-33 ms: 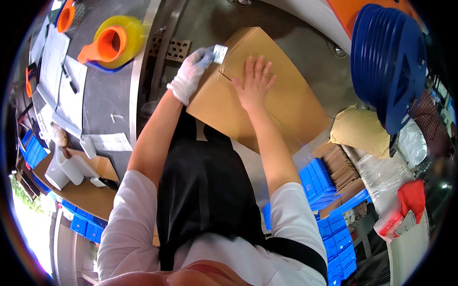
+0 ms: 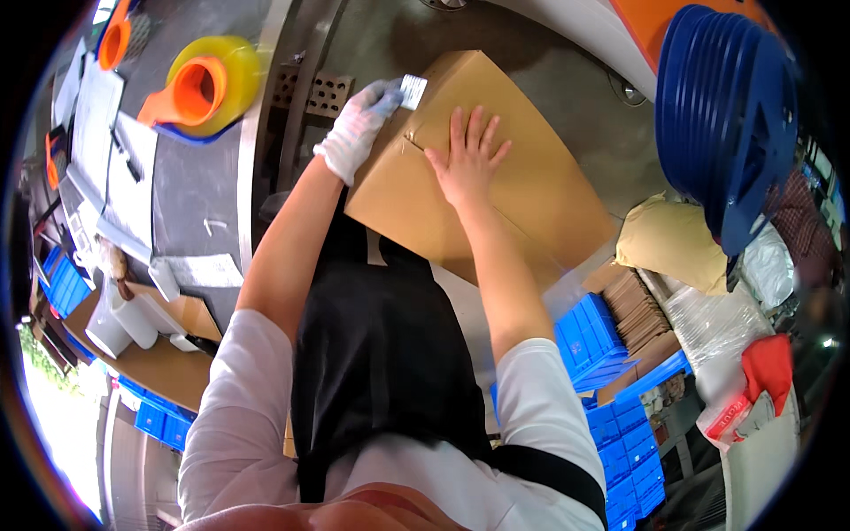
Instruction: The person places blue reels into a cardboard box, folds the box flaps, seals the box with a tape dispenser, and then writes on and applies a label to the top of the box.
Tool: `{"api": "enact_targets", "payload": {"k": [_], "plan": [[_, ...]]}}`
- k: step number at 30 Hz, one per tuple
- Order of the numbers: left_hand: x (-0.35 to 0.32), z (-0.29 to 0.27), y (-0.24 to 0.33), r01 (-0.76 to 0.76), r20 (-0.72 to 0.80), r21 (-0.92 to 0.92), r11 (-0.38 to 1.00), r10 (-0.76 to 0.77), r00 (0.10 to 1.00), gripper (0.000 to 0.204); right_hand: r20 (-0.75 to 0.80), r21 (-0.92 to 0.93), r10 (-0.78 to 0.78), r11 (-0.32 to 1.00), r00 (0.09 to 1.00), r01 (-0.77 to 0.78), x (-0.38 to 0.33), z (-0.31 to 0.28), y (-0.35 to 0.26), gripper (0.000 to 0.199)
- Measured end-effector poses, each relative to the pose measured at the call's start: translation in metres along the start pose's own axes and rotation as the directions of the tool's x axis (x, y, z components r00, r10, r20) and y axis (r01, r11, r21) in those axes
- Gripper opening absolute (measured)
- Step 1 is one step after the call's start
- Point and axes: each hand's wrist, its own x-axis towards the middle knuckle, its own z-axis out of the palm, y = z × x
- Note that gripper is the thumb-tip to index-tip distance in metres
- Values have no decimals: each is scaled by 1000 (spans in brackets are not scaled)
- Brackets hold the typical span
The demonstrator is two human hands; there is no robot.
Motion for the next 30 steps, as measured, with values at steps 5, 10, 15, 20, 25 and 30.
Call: {"api": "enact_targets", "payload": {"k": [5,10,15,20,25,30], "plan": [[104,-11,-37,-80,122,173,982,59,991,30,-82,15,-11,1000,997,12,-3,14,-16,83],[133,13,-43,99,177,142,985,-123,976,31,-96,-8,12,1000,995,-13,-9,17,-8,84],[138,19,-55,72,185,157,985,-101,977,33,-107,-3,10,1000,994,-10,-10,20,-7,84],[135,26,-46,-13,191,322,947,-51,980,31,-104,-14,9,1000,995,-10,-13,19,-3,85],[135,23,-47,-37,175,328,944,-22,984,27,-107,-15,-3,1000,994,1,-11,19,-5,88],[123,21,-45,13,169,193,981,-47,984,24,-110,-14,-3,1000,994,1,-12,19,-5,90]]}}
